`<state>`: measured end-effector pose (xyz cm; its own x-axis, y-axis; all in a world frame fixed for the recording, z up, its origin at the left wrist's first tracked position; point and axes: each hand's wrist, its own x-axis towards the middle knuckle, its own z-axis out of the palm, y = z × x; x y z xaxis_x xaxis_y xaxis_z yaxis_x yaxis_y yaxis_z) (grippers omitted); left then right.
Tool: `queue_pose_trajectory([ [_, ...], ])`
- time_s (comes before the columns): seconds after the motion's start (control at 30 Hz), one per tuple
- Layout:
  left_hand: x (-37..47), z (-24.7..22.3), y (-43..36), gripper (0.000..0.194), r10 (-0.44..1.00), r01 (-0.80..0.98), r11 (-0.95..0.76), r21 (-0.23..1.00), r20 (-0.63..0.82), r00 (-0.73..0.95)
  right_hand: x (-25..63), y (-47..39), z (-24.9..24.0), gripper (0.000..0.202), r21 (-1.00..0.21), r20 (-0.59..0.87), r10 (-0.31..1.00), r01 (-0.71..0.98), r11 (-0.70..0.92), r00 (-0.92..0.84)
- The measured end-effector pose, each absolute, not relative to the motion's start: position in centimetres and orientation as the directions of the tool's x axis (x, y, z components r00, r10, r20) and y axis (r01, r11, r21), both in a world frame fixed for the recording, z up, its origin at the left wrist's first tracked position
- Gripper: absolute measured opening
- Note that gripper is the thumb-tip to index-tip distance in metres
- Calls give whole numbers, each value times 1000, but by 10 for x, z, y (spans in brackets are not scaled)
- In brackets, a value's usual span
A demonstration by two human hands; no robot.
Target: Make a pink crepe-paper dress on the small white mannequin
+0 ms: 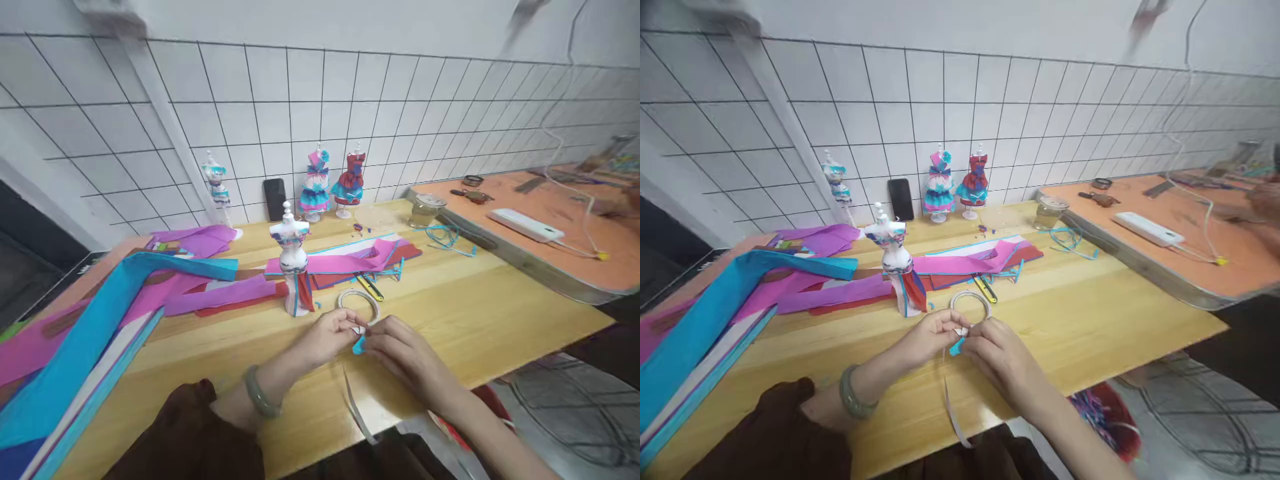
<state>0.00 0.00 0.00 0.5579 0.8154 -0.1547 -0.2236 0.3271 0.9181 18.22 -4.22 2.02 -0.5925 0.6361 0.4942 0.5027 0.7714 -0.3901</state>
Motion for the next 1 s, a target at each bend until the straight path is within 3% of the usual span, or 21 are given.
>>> queue_pose_trajectory([
  [0.2, -3, 3, 0, 38, 813, -275, 316, 908, -110, 572, 178, -48, 23, 11, -467, 448, 638, 445, 764, -626],
  [0.33, -6, 4, 0, 39, 790, -230, 348, 909, -152, 594, 182, -49, 31, 15, -578, 277, 713, 482, 659, -644],
  [0.43, -9, 3, 2, 40, 778, -207, 329, 921, -141, 613, 201, -37, 29, 18, -593, 149, 801, 596, 542, -580],
  [0.53, -11, 2, 3, 43, 767, -199, 297, 934, -110, 632, 231, -18, 19, 22, -515, 55, 924, 782, 352, -379],
  [0.6, -11, 1, 4, 46, 763, -203, 283, 937, -91, 640, 251, -7, 11, 23, -371, 34, 979, 907, 200, -202],
  [0.73, -11, -1, 4, 53, 765, -230, 261, 938, -56, 641, 269, 5, -2, 31, -193, 84, 996, 981, -20, 37],
  [0.83, -11, -2, 5, 62, 772, -237, 258, 937, -52, 634, 259, 14, -5, 36, -202, 167, 986, 979, 12, 22],
  [1.0, -10, -2, 5, 89, 777, -234, 249, 940, -50, 628, 226, 40, -3, 27, -284, 360, 883, 867, 410, -300],
])
